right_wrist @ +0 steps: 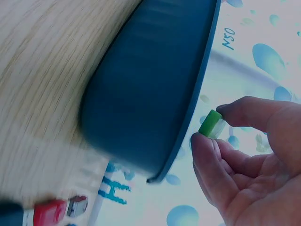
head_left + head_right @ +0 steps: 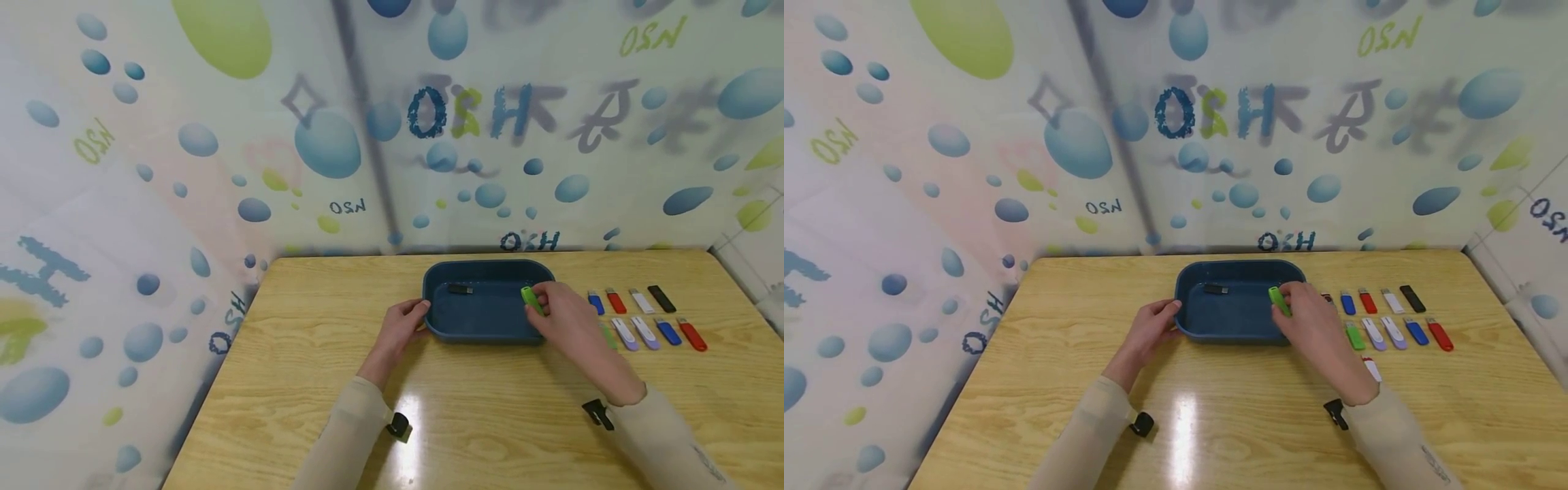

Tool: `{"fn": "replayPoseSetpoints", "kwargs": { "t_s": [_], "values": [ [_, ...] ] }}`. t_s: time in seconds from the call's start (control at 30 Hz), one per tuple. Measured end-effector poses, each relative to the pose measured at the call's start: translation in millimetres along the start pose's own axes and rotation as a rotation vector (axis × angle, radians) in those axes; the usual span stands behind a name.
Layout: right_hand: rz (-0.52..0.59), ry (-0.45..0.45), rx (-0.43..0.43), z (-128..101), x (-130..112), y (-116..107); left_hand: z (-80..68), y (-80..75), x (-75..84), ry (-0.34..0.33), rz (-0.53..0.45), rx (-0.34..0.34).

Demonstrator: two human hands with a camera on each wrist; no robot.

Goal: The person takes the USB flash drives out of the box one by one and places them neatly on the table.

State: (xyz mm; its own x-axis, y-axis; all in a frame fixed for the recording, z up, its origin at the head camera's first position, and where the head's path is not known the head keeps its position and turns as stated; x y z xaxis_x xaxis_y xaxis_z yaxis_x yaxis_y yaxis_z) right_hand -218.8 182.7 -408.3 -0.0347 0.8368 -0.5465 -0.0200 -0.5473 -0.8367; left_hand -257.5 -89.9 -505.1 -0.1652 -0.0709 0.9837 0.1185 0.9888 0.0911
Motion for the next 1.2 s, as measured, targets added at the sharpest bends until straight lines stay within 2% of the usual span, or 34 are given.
{"fn": "replayPoseSetpoints", "kwargs": {
  "t_s": [0.2,0.53,0.73,1.2],
  "values": [
    [-0.017,-0.003,0.015,-12,15,-13,-0.4,-0.8,-0.9,-0.002,0.007,0.000],
    [-0.058,0.038,0.036,-33,65,-36,-1.4,3.0,-0.5,-0.005,0.003,-0.011],
    [-0.051,0.030,0.083,-42,83,-42,-1.4,0.5,1.4,-0.007,-0.002,-0.001],
    [-0.134,0.208,-0.064,-62,144,-44,0.4,0.8,-1.0,-0.009,0.009,0.008]
  ]
}}
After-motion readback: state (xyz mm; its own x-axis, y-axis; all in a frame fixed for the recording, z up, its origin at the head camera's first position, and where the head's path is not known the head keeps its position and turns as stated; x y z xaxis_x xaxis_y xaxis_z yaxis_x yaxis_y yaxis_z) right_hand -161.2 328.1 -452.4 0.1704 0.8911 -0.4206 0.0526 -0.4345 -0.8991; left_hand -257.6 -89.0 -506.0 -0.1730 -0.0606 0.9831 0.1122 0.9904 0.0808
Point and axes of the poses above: each hand's wrist, its own z-axis towards the middle knuckle, its own y-axis out of the palm, x = y × z, the point moved 8 cm from there along z, towards the middle knuckle, and after that the axes turned 6 degrees about y, right-handed, at the moved point
